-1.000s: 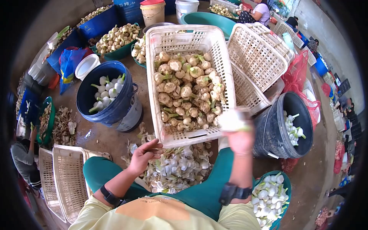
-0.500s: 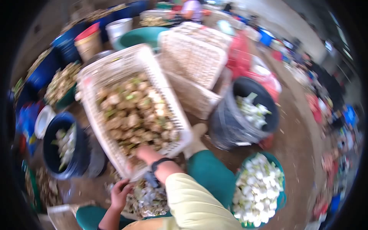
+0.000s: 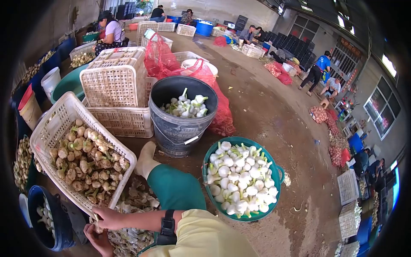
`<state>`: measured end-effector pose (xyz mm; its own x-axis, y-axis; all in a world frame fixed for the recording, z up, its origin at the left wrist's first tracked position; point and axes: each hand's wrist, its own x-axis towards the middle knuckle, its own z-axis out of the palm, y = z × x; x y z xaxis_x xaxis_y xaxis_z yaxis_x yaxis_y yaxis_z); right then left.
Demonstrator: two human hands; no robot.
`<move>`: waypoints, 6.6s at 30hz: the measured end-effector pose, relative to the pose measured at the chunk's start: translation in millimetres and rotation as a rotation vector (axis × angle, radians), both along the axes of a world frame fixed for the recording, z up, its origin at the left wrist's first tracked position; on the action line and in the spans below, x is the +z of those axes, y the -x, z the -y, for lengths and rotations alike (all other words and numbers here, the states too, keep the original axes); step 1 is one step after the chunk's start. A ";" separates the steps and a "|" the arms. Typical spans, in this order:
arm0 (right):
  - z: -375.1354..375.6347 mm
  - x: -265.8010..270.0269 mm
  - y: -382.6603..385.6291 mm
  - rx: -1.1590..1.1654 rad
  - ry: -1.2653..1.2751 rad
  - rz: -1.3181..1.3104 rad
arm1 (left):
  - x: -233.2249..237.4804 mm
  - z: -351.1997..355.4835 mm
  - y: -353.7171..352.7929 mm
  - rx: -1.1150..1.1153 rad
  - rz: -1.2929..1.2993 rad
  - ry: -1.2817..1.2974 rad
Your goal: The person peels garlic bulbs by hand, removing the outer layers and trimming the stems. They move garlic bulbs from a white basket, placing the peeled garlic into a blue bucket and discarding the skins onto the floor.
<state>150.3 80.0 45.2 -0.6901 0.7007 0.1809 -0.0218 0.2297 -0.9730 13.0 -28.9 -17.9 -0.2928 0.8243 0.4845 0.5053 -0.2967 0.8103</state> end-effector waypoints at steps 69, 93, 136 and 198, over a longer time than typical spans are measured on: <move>13.0 -12.7 -32.8 0.058 -0.240 0.005 | 9.7 8.3 -11.6 -0.308 0.878 0.539; 15.2 1.1 -32.5 0.016 -0.321 0.095 | 60.3 8.6 -34.1 -0.279 0.453 0.715; 9.1 29.5 -31.9 0.017 -0.337 0.211 | 31.8 9.2 -18.1 -0.201 0.910 0.237; -0.9 -7.7 -21.7 0.062 0.576 -0.184 | 43.4 5.3 -1.4 -0.313 1.140 0.492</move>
